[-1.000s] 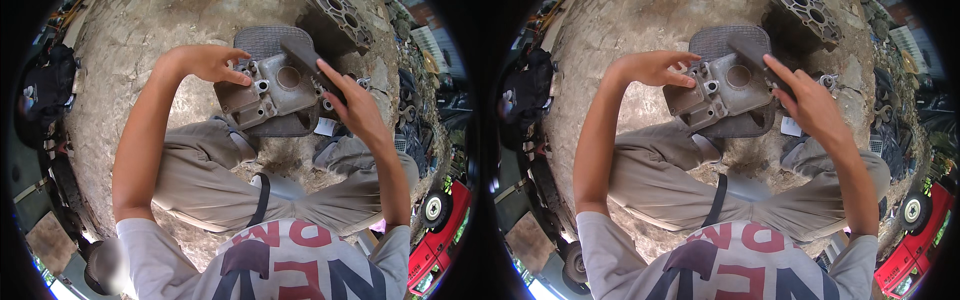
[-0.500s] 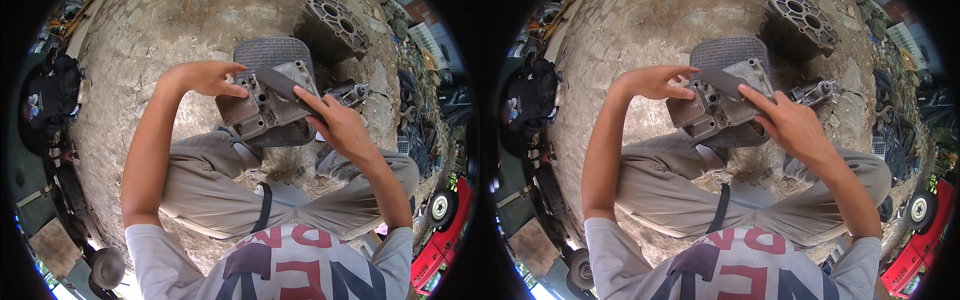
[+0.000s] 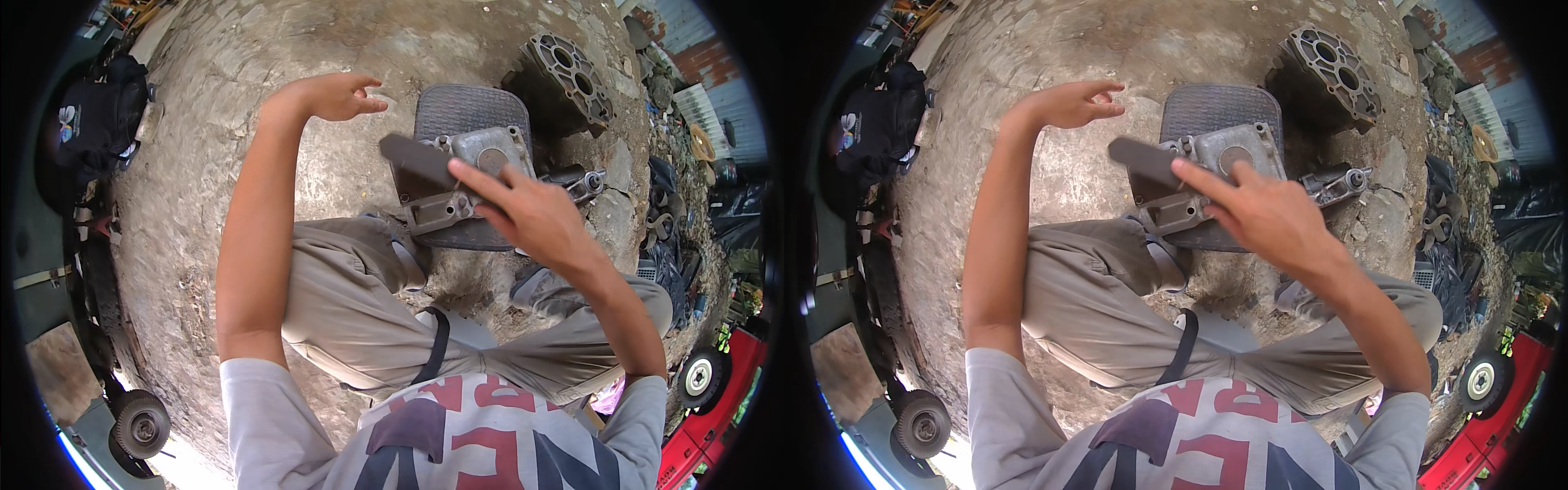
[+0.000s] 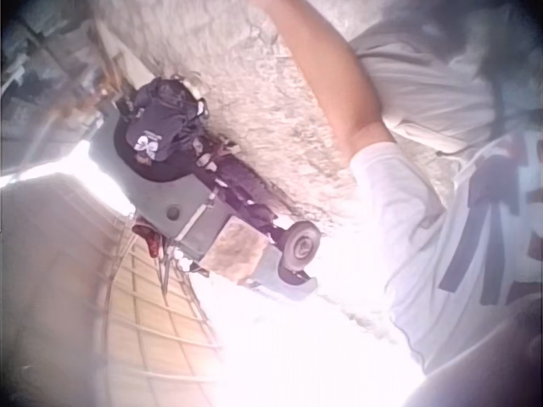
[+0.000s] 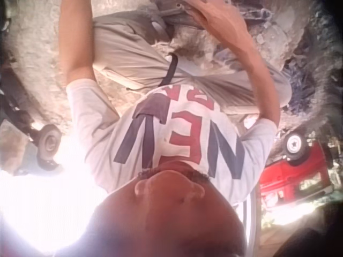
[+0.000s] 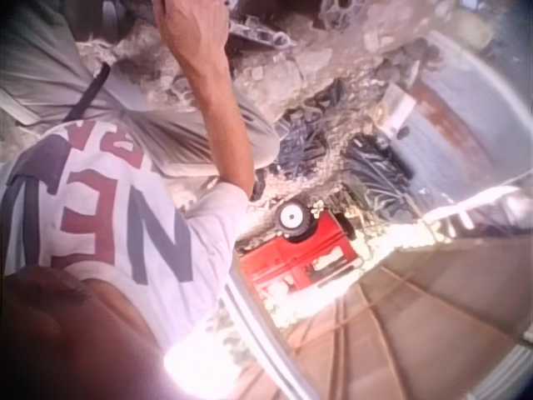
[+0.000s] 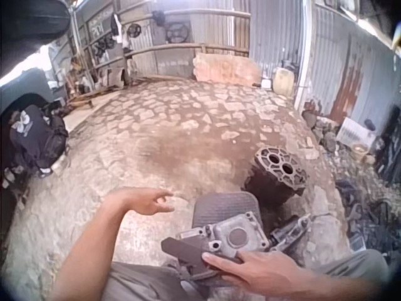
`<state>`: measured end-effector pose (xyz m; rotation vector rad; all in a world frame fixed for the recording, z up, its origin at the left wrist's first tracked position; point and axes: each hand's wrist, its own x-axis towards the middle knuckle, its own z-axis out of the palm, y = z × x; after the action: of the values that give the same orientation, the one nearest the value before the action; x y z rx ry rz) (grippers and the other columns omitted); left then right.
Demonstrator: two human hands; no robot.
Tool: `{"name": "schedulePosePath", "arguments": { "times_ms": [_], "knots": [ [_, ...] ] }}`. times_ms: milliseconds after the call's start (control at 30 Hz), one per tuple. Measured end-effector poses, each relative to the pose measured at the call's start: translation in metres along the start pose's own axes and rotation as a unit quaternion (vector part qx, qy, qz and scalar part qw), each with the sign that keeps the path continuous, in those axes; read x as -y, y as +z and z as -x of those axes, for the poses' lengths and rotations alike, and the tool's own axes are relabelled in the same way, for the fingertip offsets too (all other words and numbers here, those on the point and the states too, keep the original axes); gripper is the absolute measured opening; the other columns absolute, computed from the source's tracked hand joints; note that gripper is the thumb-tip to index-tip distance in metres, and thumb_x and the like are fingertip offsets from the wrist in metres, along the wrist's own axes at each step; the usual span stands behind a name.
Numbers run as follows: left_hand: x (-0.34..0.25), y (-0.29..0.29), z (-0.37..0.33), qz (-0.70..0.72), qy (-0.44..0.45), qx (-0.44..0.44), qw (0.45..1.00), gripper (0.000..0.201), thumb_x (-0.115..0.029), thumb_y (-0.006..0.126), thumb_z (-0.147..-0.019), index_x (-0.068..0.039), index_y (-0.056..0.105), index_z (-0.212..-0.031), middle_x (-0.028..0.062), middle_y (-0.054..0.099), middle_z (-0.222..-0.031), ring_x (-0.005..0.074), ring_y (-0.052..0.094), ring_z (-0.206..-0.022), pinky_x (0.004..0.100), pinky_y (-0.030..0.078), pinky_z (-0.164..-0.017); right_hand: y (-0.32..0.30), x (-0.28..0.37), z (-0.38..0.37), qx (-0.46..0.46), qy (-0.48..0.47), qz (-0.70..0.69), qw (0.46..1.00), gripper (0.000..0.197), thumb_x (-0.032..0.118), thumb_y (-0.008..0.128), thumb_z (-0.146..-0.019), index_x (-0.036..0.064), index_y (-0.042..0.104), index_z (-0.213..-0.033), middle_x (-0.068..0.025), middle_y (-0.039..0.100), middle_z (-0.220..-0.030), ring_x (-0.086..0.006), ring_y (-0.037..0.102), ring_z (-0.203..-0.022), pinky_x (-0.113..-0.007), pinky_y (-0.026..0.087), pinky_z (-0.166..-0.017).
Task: The person sits on the ground and uses a wire brush to clean the surface of a metal engine part. They rotate the part to access different areas and continue scrubbing throughout the clip.
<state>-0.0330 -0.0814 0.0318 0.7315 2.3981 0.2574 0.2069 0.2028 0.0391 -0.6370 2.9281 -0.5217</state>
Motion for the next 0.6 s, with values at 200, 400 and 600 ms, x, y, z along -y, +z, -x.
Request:
{"name": "schedulePosePath", "arguments": {
  "times_ms": [200,400,600],
  "knots": [
    [-0.002,0.005,-0.001,0.000,0.007,-0.009,1.000,0.081,-0.064,0.063,-0.103,-0.012,0.048,-0.162,0.0184,0.065,-0.148,0.0367,0.063,-0.135,0.0458,0.051,-0.111,-0.011,-0.007,-0.005,-0.108,0.023,-0.111,0.988,0.070,0.022,0.074,-0.101,0.0320,0.046,-0.164,-0.0134,0.062,-0.094,-0.0366,0.068,-0.080,-0.047,0.057,-0.072],
    [-0.010,0.006,-0.002,-0.021,0.012,-0.011,1.000,0.073,-0.057,0.060,-0.107,-0.011,0.049,-0.162,0.0200,0.064,-0.149,0.0374,0.062,-0.136,0.0464,0.050,-0.112,-0.009,-0.019,-0.017,-0.074,0.106,0.010,0.992,0.068,0.018,0.073,-0.101,0.0315,0.049,-0.163,-0.0135,0.062,-0.090,-0.0378,0.067,-0.080,-0.048,0.055,-0.072],
    [-0.001,0.006,-0.009,0.003,0.024,-0.016,1.000,0.053,-0.029,0.049,-0.112,-0.007,0.049,-0.161,0.0213,0.059,-0.156,0.0373,0.056,-0.144,0.0453,0.046,-0.119,-0.013,0.018,-0.008,-0.034,-0.015,-0.107,0.994,0.069,0.015,0.074,-0.100,0.0331,0.051,-0.162,-0.0143,0.063,-0.091,-0.0372,0.067,-0.078,-0.049,0.055,-0.071]
  ]
}}
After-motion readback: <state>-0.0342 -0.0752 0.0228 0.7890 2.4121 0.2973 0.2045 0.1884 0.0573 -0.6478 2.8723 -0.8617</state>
